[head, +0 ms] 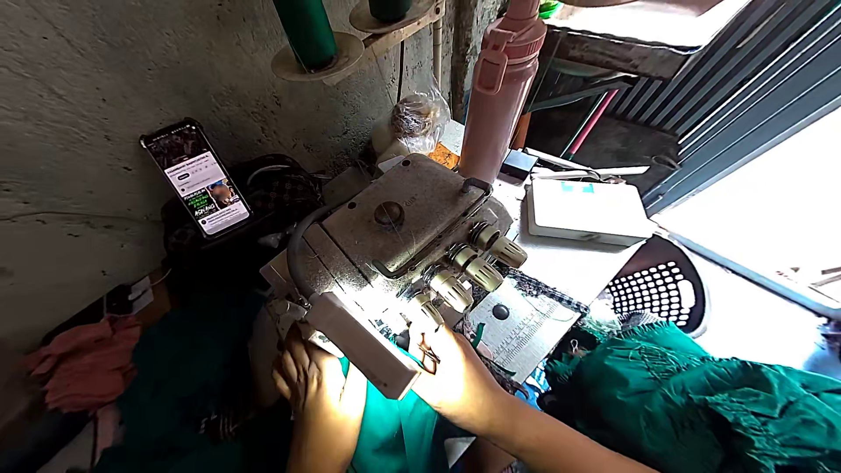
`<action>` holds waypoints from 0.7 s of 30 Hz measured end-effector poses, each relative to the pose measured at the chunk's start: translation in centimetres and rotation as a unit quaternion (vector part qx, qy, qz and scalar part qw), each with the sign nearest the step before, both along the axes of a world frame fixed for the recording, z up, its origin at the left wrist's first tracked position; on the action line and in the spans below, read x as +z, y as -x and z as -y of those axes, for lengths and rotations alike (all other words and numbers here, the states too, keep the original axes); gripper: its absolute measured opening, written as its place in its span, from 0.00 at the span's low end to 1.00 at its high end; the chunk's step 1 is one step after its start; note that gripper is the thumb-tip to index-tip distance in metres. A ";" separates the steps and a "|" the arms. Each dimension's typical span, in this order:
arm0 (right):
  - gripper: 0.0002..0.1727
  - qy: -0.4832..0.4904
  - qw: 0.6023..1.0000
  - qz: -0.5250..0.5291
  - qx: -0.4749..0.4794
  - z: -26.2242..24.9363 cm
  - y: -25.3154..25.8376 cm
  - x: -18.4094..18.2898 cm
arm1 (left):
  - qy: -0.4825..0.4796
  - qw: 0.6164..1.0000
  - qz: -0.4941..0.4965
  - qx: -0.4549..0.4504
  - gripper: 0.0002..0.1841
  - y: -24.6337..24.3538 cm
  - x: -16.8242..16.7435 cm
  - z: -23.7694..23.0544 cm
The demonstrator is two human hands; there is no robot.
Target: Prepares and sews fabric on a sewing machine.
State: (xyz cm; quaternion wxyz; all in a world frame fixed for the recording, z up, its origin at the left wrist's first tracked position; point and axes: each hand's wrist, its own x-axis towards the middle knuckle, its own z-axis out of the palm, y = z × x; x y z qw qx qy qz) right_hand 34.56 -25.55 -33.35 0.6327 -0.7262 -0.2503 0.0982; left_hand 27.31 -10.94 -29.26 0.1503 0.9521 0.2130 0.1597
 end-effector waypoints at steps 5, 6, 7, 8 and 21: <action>0.10 0.006 1.000 -0.012 -0.002 0.1 0.1 0.1 | 0.002 0.999 0.040 -0.004 0.28 -0.7 -0.5 -0.6; 0.10 0.006 1.000 -0.012 -0.005 0.0 0.1 0.1 | -0.005 0.999 0.045 -0.006 0.27 -0.7 -0.5 -0.6; 0.10 0.005 1.000 -0.011 -0.007 0.0 0.1 0.1 | -0.013 0.999 0.046 -0.006 0.26 -0.8 -0.6 -0.7; 0.10 0.006 1.000 -0.009 -0.008 0.0 0.2 0.0 | -0.016 0.999 0.045 -0.003 0.25 -0.9 -0.6 -0.6; 0.10 0.002 1.000 0.000 -0.013 0.0 0.3 0.2 | -0.066 0.989 0.131 0.021 0.19 -1.4 -1.2 -0.1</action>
